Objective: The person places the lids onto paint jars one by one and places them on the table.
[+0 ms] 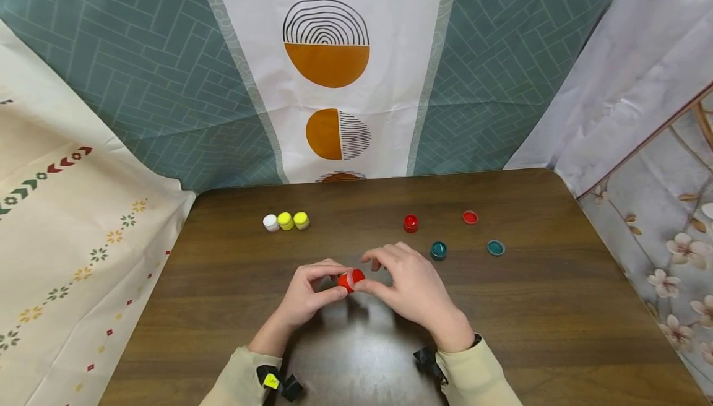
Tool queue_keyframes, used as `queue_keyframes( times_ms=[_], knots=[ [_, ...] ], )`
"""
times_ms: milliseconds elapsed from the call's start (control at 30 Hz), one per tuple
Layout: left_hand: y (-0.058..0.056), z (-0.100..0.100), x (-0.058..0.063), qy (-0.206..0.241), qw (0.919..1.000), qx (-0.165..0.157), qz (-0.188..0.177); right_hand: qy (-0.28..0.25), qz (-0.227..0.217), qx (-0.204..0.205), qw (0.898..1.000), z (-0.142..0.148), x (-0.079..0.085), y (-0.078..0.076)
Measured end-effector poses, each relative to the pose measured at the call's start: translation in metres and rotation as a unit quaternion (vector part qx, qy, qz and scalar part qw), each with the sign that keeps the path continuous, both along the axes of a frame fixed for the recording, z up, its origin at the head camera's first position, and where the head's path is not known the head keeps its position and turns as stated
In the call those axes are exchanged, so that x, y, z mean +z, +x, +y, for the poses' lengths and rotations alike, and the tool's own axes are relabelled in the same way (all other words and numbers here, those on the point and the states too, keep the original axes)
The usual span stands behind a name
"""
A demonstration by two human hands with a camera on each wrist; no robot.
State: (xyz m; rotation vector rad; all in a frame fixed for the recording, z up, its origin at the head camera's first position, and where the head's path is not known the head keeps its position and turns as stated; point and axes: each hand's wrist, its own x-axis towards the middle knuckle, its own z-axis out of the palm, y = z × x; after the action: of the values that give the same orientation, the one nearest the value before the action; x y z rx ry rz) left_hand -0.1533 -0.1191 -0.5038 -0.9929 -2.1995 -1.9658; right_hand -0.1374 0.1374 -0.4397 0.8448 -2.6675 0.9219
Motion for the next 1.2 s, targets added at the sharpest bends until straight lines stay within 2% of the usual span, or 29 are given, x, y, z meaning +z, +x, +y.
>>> queue_keyframes(
  times_ms=[267,433,700,1000,1200],
  knots=[
    [-0.002,-0.001,-0.001,0.011,0.9999,-0.012,-0.004,-0.04,0.019,0.099,0.994,0.004,-0.002,-0.003],
    [-0.002,-0.002,-0.001,0.016,0.9997,-0.018,-0.003,-0.052,0.031,0.121,0.991,0.003,-0.003,-0.003],
    [-0.002,-0.002,0.001,0.012,0.9997,-0.021,-0.007,-0.043,0.048,0.117,0.991,0.002,-0.001,-0.004],
    [-0.001,0.0,-0.001,0.008,1.0,0.004,0.003,0.006,-0.003,0.057,0.998,-0.006,-0.002,0.001],
    [-0.001,0.002,-0.001,0.021,0.9997,-0.002,0.011,0.027,-0.025,0.052,0.998,-0.008,0.0,0.002]
  ],
)
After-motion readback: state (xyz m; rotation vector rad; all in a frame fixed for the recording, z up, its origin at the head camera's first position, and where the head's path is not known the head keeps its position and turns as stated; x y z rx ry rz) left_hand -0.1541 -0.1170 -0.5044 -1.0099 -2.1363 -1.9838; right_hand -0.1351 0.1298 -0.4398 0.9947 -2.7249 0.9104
